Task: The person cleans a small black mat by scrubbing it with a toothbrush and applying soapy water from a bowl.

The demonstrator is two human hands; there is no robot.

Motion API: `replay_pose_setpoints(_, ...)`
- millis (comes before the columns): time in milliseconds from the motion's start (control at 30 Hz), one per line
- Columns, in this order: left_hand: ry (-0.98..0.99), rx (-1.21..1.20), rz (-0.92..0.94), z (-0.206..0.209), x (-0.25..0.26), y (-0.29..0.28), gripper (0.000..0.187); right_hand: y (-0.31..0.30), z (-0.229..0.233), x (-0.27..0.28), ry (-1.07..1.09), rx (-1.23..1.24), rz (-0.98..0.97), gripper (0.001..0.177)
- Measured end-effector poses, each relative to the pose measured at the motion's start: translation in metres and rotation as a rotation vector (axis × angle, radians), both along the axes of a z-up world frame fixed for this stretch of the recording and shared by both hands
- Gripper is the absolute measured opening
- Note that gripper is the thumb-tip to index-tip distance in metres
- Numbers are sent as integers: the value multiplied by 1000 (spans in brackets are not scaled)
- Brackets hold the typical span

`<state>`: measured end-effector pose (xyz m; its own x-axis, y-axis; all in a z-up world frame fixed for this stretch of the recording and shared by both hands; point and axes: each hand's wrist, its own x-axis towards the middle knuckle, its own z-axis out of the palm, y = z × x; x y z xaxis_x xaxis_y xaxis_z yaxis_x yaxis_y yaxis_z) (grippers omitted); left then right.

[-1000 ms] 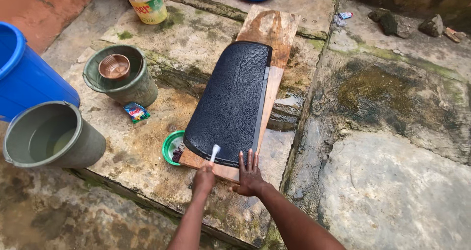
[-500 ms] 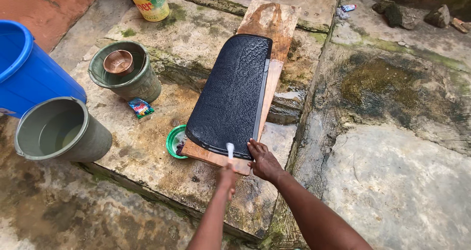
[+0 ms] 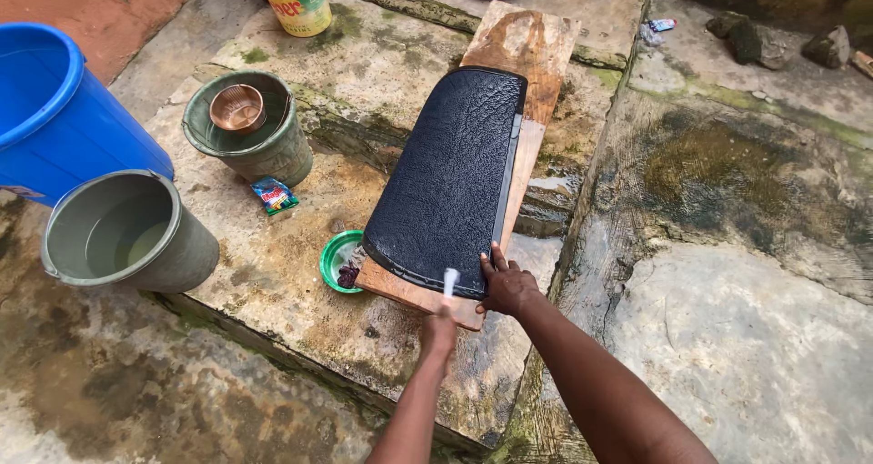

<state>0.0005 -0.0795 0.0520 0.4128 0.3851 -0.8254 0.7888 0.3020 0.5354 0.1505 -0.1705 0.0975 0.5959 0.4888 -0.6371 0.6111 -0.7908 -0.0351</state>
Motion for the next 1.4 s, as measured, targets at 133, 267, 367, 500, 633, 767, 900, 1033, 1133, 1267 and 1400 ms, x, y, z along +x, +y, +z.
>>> replay_pose_setpoints(133, -74, 116, -54, -14, -10, 2, 44, 10, -9, 6, -44, -116, 29, 126)
replay_pose_setpoints(267, -114, 48, -131, -25, -17, 27, 41, 19, -20, 5, -70, -172, 48, 126)
replay_pose_setpoints(367, -72, 62, 113, -19, -12, 32, 59, 13, -27, 7, -94, -135, 76, 120)
replay_pose_setpoints(500, -21, 11, 106, 8, -13, 44, 59, 13, -15, 2, -99, 10, 5, 120)
replay_pose_setpoints(633, -48, -91, -8, 21, 15, 22, 51, 4, 7, 6, -64, -17, -13, 123)
replay_pose_setpoints(767, -65, -202, -191, 5, 1, 6, 37, 9, 11, -1, -22, -22, -29, 127)
replay_pose_setpoints(900, -125, -43, 237, -23, 8, 48, 51, 20, 1, 7, -35, -133, 3, 115)
replay_pose_setpoints(1033, -144, -158, 170, -23, 0, 45, 39, 30, -33, 6, -64, -183, 42, 100)
replay_pose_setpoints(1133, -132, -51, 187, -10, 13, 40, 42, 27, -71, 17, -149, -138, 92, 93)
replay_pose_setpoints(1267, 30, -129, -188, -14, 19, 9, 54, 26, -93, 23, -218, -70, 110, 76)
replay_pose_setpoints(1400, -74, -36, 97, -30, 31, 48, 55, 25, -49, 16, -117, -110, 58, 91)
